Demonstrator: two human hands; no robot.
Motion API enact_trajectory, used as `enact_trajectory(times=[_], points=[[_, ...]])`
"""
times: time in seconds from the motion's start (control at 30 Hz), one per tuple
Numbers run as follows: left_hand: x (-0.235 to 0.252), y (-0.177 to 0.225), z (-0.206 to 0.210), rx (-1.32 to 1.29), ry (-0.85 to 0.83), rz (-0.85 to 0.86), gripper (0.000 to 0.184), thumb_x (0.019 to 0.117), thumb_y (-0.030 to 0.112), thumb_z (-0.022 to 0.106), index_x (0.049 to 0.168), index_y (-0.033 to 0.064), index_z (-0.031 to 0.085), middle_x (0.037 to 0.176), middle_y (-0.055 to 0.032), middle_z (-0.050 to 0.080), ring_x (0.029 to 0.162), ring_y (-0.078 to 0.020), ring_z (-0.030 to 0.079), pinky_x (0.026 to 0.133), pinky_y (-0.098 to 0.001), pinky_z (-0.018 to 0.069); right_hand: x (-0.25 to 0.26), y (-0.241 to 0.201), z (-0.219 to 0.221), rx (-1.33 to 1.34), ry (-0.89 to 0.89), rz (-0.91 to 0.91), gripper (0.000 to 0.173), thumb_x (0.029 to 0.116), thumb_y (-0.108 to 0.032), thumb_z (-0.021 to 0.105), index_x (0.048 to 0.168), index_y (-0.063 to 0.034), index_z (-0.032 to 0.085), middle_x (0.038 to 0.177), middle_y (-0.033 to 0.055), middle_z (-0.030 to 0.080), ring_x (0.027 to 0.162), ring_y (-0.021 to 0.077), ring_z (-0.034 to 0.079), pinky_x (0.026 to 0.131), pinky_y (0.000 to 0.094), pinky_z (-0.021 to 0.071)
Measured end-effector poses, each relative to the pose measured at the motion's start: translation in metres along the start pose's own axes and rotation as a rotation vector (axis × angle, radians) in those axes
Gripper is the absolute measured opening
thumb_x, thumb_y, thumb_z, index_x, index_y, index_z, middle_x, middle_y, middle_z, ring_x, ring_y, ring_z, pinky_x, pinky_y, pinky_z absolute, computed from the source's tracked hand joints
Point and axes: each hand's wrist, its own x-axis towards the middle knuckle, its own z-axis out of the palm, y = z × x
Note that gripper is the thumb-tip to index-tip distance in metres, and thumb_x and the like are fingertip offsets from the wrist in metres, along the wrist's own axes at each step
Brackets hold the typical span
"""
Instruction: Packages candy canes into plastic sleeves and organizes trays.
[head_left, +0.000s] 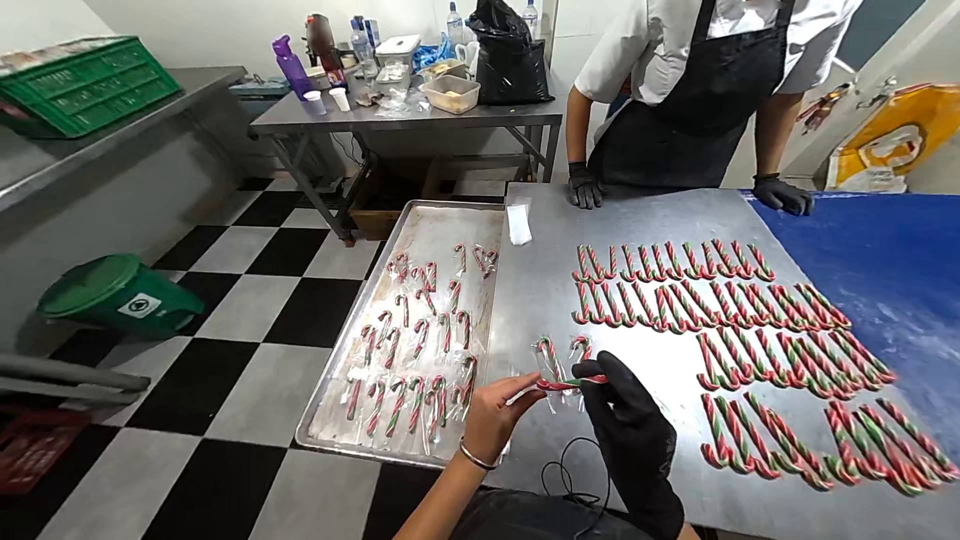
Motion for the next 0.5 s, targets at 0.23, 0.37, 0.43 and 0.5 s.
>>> enact_trajectory(times=[0.23,0.37,0.43,0.5], points=[[-0.01,0.008,0.012,-0.098,0.046,-0.01,0.013,0.095,0.005,0.07,0.102,-0.0013,0.078,0.104,-0.0099,0.077,0.097,-0.0109,0.074,0.091,-0.0259,0.0608,-0.001,-0.007,-0.006,-0.287,-0.726,0.334,0.063,0.0943,-0.023,0.069,0.151,-0.0045,0.048,0.145,0.0121,0.059,0.107,0.0174,0.071,0.092,0.0359,0.0577],[-0.019,0.01,0.016,-0.103,-0.091,-0.034,0.019,0.0931,0.019,0.075,0.106,0.0058,0.08,0.106,-0.0085,0.072,0.1,-0.0093,0.067,0.092,-0.0231,0.0562,-0.015,0.028,-0.017,-0.171,-0.678,0.417,0.037,0.0928,-0.014,0.069,0.129,-0.0046,0.067,0.097,0.0049,0.076,0.078,0.0115,0.072,0.074,0.0317,0.0617],[-0.013,-0.007,0.008,0.034,0.001,-0.274,0.034,0.094,0.026,0.073,0.117,-0.0001,0.074,0.112,-0.0154,0.071,0.103,-0.0187,0.069,0.094,-0.0327,0.0573,-0.009,0.043,-0.019,-0.244,-0.508,0.362,0.026,0.0947,-0.016,0.067,0.118,-0.0063,0.074,0.094,0.0035,0.077,0.078,0.0106,0.072,0.075,0.032,0.0614],[-0.004,-0.046,-0.006,0.206,0.066,-0.645,0.057,0.0941,0.038,0.073,0.132,-0.0035,0.062,0.124,-0.0241,0.065,0.112,-0.0321,0.065,0.098,-0.0441,0.054,-0.002,0.056,-0.015,-0.313,-0.348,0.403,0.023,0.0944,-0.017,0.069,0.114,-0.0079,0.076,0.099,0.0037,0.077,0.082,0.0099,0.072,0.076,0.0316,0.0602]])
